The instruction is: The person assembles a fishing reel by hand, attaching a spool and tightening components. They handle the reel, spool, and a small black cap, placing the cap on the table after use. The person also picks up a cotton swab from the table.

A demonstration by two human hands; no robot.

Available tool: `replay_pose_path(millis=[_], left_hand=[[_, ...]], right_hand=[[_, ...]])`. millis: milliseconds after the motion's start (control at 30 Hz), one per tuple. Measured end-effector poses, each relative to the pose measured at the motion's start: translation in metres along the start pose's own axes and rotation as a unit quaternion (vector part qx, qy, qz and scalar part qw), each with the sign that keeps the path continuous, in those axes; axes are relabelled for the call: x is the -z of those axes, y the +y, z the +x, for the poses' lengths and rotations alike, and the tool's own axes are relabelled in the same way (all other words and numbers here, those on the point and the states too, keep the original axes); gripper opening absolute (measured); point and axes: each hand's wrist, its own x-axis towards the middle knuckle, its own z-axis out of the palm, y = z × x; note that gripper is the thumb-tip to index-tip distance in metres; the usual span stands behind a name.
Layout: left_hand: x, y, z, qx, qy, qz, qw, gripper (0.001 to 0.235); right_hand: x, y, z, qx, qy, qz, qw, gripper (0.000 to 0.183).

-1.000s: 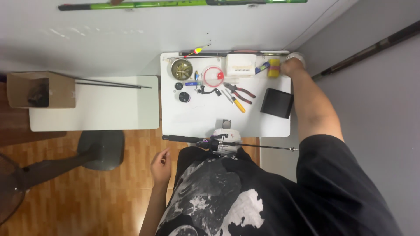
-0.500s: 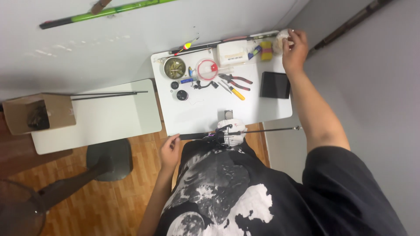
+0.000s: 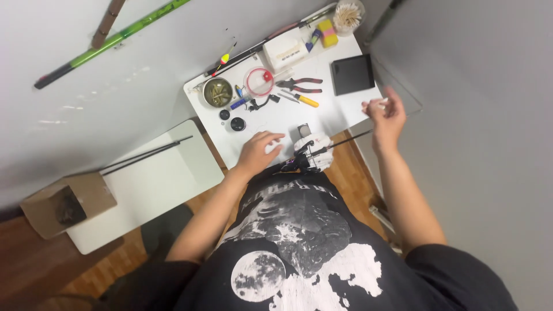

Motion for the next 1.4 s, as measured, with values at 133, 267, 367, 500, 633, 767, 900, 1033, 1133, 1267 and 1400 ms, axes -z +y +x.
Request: replay_pose_path(millis=[133,267,367,500,633,767,900,1033,1133,1267,1400], left_hand=[[-0.024,0.005,0.011,0.005,-0.076,-0.001,0.997,0.043],[-0.049,0.003,0.008,0.033,-0.161,0.003,0.986,0.063],[-0.068,0.001,0.003,0.084,-0.195,-0.013,0.977,0.069],[-0.079,0.002,-0.001,0.147,-0.209,-0.042,0.966,0.072],[-0.084,0.001,-0.005,0.182,-0.212,-0.038,0.959,0.074],[-0.093,-0.001,-0.012,0.186,-0.157,-0.082,0.967,0.070],[-0.102,-0.002,-0.022,0.199,-0.097,-0.134,0.966,0.067],[-0.103,0.006,-0.025,0.203,-0.066,-0.159,0.964,0.065],[-0.104,0.004,-0.020,0.195,-0.052,-0.159,0.966,0.063],[-0.106,0.010,-0.024,0.187,-0.033,-0.135,0.972,0.059],[-0.103,0.011,-0.019,0.183,-0.030,-0.116,0.976,0.056]], right_hand=[[0.015,0.032,-0.050,-0.071,-0.032,-0.082,0.994,0.022],[0.014,0.064,-0.087,-0.139,-0.083,-0.074,0.984,0.011],[0.010,0.072,-0.100,-0.157,-0.137,-0.081,0.975,0.016],[-0.003,0.058,-0.094,-0.157,-0.225,-0.192,0.942,0.016],[-0.006,0.064,-0.078,-0.161,-0.282,-0.173,0.930,0.014],[-0.011,0.073,-0.070,-0.132,-0.340,-0.152,0.919,0.014],[-0.007,0.108,-0.068,-0.158,-0.333,-0.085,0.926,0.011],[-0.002,0.116,-0.067,-0.163,-0.345,-0.085,0.921,0.011],[-0.006,0.111,-0.058,-0.164,-0.364,-0.110,0.910,0.017],[-0.001,0.095,-0.069,-0.165,-0.402,-0.194,0.879,0.012],[-0.001,0.072,-0.074,-0.100,-0.443,-0.255,0.853,0.012]])
